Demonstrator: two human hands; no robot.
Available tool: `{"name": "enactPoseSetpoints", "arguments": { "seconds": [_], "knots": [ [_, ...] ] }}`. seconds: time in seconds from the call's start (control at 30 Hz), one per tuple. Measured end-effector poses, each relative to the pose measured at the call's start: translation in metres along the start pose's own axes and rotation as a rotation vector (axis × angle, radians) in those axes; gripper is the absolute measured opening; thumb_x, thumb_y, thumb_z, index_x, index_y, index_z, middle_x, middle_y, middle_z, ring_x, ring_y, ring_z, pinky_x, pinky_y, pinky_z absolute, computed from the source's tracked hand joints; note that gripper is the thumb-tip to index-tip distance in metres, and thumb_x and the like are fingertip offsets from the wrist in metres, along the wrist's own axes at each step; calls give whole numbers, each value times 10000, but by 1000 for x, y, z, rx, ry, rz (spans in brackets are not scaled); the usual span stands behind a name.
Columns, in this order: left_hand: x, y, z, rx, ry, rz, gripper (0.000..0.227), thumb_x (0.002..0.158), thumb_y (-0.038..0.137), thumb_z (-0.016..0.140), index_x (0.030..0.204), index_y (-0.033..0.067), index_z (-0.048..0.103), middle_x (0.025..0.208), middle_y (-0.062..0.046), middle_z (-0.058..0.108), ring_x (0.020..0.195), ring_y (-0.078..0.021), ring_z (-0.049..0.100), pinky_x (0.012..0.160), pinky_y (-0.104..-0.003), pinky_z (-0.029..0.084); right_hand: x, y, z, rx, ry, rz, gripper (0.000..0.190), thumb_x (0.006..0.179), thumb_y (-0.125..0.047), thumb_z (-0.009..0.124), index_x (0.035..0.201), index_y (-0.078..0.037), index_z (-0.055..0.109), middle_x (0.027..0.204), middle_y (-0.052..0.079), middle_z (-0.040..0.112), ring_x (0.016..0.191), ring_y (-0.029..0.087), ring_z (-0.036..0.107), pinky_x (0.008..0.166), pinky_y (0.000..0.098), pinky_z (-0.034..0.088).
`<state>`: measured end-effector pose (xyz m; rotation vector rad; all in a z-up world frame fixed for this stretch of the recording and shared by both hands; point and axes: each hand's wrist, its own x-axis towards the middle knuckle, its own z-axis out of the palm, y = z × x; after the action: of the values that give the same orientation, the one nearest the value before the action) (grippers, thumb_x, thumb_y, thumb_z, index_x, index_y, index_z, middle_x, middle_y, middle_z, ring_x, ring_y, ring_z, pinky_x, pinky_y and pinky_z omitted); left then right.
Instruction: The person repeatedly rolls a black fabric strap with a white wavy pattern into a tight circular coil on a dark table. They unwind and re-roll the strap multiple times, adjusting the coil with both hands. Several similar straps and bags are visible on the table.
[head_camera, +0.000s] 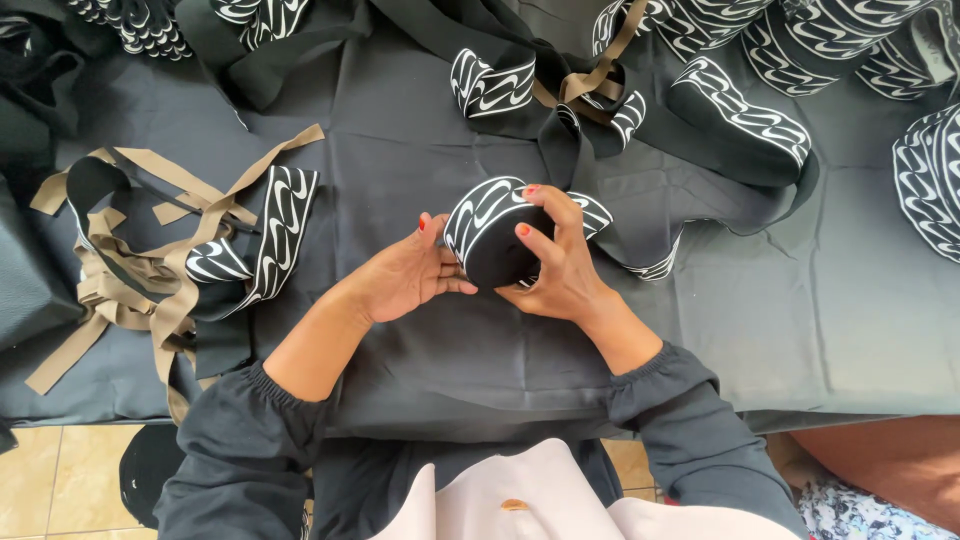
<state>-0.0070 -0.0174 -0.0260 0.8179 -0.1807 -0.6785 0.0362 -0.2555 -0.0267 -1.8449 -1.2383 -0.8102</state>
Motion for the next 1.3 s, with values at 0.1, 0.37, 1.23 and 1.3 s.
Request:
{"name": "enactPoseSetpoints", "arguments": {
  "seconds": [0.1, 0.37, 1.23, 1.3],
  "knots": [
    [0, -3, -3, -1, -26, 25, 528, 983, 669, 395, 1280, 239, 471, 1132, -130, 727, 1069, -236, 716, 994, -406, 536, 2, -5, 2, -25, 0, -45, 823, 751, -245, 889, 1432, -160, 434, 1357, 267, 465, 1235, 499, 497, 1036, 612, 446],
    [7, -27, -25, -35, 174, -1, 543, 925, 420, 637, 1376, 161, 484, 1006, -173, 701, 900, -256, 721, 880, -416, 602, -2, -17, 12, -174, -33, -186, 503, 891, -119, 680, 1346, -317, 600, 1381, 183, 539, 1248, 405, 552, 995, 569, 485],
    [-28, 66, 20, 1226, 196, 247, 1030, 540, 154, 932, 1474, 150, 499, 1344, -135, 582, 1307, -399, 537, 1090, -563, 412, 3, 61, -67, -646, -15, 204, 518, 867, 122, 460, 1185, -173, 743, 1057, 18, 701, 894, 250, 637, 762, 365, 437],
    [-23, 65, 22, 1280, 166, 199, 1033, 532, 152, 930, 1470, 172, 499, 1372, -100, 589, 1349, -366, 509, 1113, -559, 399, -10, 77, -80, -656, 169, 260, 409, 937, 145, 498, 960, -181, 744, 898, -69, 702, 810, 172, 638, 777, 291, 427]
  ]
}}
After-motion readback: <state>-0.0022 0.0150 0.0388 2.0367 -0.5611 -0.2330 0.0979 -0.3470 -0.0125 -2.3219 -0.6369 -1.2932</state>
